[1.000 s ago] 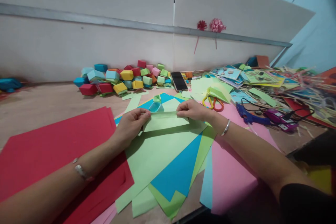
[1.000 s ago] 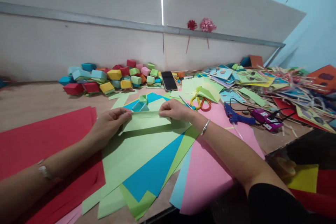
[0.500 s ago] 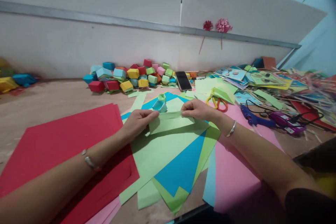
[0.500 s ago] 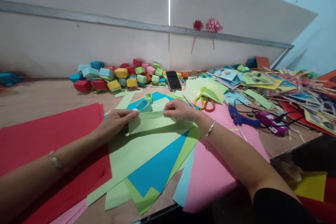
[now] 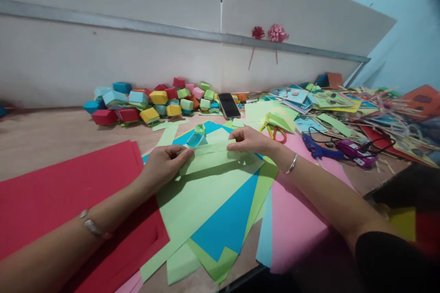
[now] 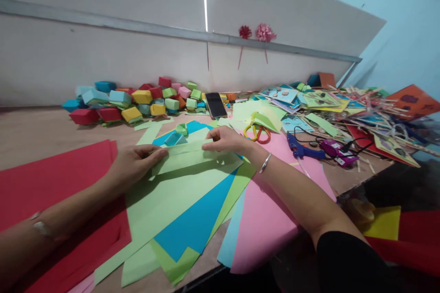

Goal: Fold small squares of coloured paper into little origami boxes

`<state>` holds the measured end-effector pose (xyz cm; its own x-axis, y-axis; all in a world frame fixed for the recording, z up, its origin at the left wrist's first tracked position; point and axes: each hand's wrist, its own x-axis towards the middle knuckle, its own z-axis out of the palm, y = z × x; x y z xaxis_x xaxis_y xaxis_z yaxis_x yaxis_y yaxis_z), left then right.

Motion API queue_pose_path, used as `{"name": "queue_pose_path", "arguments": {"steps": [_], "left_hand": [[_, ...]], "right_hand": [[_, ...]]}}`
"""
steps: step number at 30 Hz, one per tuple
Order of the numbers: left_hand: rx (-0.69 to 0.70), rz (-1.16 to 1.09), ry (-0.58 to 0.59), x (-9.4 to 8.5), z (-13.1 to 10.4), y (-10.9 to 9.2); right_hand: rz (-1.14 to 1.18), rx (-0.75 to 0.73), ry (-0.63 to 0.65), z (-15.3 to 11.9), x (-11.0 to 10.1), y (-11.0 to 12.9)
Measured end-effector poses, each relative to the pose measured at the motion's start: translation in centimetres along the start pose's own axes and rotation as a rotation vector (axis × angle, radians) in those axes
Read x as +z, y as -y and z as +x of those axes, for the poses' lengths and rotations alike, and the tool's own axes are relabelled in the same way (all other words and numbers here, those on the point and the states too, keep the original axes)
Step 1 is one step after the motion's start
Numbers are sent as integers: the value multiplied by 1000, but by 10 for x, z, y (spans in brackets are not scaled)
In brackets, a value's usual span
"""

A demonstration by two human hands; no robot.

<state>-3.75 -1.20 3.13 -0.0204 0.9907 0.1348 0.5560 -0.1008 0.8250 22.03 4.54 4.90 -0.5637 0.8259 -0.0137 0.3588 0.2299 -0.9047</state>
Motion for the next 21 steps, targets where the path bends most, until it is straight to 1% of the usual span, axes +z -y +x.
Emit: {"name": "queue_pose_path", "arguments": {"steps": [4,10,14,18,21], "left_hand": [[16,16,-3,0,0,-2],[20,11,18,1,-1,-1],[29,6,29,1,-1,-1],[46,12,20,0,-2,-2],[59,14,21,0,-2,0]], "right_hand": [[37,-36,-19,1,2,-2],[110,-11,-31,1,1,-1],[84,2,-55,0,0,1],[0,-29,-30,-4,0,8],[-20,-14,-35,-6,-1,12]]}}
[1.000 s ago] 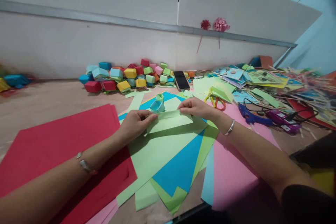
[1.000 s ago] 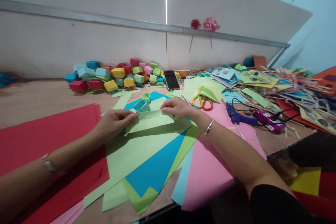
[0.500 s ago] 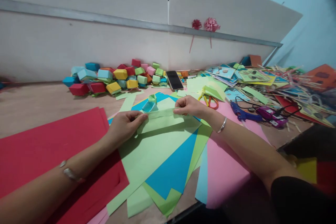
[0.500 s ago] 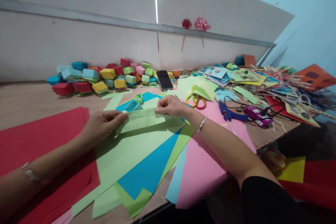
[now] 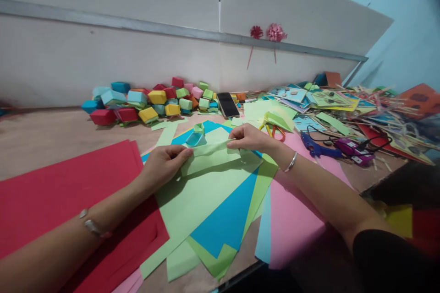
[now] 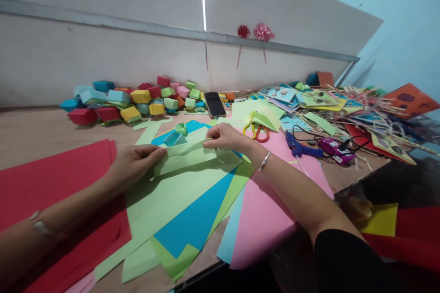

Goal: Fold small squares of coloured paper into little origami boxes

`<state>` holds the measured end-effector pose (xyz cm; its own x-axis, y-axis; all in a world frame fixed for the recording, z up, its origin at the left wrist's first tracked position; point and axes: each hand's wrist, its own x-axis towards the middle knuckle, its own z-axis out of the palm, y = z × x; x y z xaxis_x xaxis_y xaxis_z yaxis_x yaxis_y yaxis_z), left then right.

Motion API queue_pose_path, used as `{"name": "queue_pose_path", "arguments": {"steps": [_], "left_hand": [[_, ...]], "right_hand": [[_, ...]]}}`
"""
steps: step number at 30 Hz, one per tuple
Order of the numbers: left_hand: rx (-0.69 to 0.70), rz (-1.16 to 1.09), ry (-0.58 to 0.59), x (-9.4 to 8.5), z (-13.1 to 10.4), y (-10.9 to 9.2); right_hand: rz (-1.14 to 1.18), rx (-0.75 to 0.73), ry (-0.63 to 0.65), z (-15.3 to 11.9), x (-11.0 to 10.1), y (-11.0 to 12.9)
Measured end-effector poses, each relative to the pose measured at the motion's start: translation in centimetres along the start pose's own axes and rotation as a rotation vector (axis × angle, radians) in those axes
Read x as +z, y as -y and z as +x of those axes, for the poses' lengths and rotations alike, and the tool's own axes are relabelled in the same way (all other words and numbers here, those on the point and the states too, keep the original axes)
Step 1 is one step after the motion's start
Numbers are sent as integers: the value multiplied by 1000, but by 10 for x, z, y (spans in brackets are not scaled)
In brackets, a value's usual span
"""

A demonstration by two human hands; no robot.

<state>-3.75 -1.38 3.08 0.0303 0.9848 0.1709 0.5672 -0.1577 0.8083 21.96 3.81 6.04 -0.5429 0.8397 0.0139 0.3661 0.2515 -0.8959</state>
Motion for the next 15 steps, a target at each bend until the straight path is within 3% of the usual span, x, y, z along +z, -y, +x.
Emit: {"name": "queue_pose_path", "arguments": {"steps": [7,15], "left_hand": [[70,81,142,-5,1,-10],[102,25,270,6,-22,-38]], "right_hand": [[174,36,-46,-1,7,6],[235,-10,174,-15,40,25]]}}
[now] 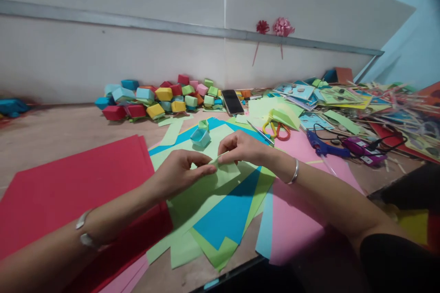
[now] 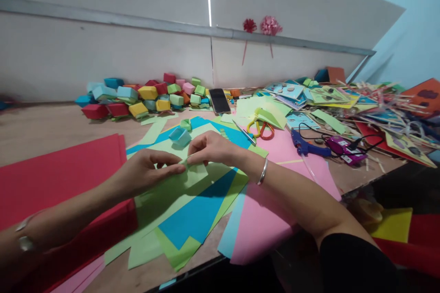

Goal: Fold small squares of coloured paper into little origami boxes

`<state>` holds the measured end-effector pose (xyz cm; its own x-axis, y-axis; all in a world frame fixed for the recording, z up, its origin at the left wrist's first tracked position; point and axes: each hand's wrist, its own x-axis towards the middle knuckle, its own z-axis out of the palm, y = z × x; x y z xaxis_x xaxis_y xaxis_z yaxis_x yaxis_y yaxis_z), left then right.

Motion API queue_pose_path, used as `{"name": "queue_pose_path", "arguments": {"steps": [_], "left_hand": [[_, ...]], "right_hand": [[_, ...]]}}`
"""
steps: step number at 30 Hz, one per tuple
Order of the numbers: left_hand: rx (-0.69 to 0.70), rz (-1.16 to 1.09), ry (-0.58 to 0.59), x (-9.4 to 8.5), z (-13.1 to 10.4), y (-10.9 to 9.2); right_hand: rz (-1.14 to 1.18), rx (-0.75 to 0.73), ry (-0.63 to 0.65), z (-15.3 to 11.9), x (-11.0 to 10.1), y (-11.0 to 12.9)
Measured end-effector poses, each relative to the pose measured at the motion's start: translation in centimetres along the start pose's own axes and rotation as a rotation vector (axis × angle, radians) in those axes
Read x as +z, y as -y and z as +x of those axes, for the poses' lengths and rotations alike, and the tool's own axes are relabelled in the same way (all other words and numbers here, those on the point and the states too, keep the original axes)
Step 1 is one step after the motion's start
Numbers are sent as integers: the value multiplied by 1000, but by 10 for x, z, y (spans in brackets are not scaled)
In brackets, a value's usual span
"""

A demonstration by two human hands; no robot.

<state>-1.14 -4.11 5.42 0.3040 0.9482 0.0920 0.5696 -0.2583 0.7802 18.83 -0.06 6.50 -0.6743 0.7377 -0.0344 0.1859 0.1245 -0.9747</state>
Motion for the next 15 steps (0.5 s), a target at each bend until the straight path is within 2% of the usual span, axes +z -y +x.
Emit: {"name": "queue_pose_path", "arguments": {"steps": [4,9,12,15], "left_hand": [[-152,-112,85,-1,1,5],[-280,-85,93,-13,11,16],[-300,-57,157,-15,13,21],[-284,-26,188,-12,13,23]], "right_hand": [[19,-3,20,2,-1,0],[-74,39,-73,5,-36,-6],[-299,51,22,3,-51,-6],[-676,-124,82,1,-45,-2]]}}
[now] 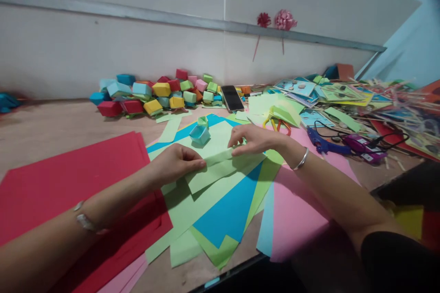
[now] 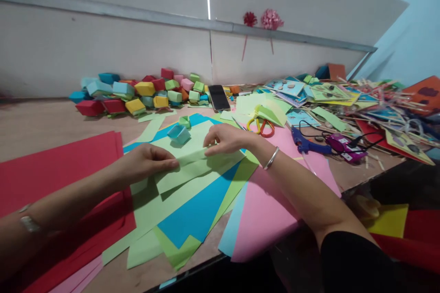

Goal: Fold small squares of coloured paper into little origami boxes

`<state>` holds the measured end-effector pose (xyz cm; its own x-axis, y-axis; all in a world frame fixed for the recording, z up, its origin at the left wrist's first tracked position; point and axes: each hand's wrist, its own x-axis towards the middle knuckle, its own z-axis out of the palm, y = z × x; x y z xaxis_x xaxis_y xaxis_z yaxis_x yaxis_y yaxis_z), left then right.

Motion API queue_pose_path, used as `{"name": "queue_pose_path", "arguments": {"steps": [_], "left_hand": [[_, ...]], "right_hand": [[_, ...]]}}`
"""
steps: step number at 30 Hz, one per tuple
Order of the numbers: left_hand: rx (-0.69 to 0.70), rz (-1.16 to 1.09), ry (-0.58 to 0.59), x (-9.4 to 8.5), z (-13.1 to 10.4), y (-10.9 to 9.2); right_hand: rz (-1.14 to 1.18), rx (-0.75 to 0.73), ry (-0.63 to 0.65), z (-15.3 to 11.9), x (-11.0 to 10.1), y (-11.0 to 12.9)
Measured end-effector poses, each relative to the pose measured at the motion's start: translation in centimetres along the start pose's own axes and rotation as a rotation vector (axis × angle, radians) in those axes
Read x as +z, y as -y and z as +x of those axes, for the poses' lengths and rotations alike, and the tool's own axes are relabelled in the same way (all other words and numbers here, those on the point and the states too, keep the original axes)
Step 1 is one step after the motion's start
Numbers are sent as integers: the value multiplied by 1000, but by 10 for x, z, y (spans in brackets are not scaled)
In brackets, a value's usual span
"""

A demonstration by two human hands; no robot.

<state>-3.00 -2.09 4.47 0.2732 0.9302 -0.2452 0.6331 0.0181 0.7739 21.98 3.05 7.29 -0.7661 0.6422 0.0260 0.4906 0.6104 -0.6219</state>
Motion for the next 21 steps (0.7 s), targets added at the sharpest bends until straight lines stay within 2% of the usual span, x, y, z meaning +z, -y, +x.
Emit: {"name": "queue_pose_path", "arguments": {"steps": [3,6,8,12,15,18,19,21], "left_hand": [[34,41,2,4,-3,-2],[73,79,6,8,-9,-7],[95,77,7,9,-12,-10],[76,64,-18,8,-10,-9],[66,35,5,6,-3,-5],[55,33,36,2,1,2],[38,37,37,0,2,3],[6,42,30,-4,3,5]], "right_hand": [[-208,-120,-23,4,16,17],[-276,-71,-23,9,32,30],[-255,-51,-6,10,32,30],[-185,-13,51,4,5,16],[-141,70,96,-4,-18,5],[-140,174,162,-9,-30,-2],[-163,207,131,-10,-32,-3],[-205,232,-9,-9,-29,-5]]}}
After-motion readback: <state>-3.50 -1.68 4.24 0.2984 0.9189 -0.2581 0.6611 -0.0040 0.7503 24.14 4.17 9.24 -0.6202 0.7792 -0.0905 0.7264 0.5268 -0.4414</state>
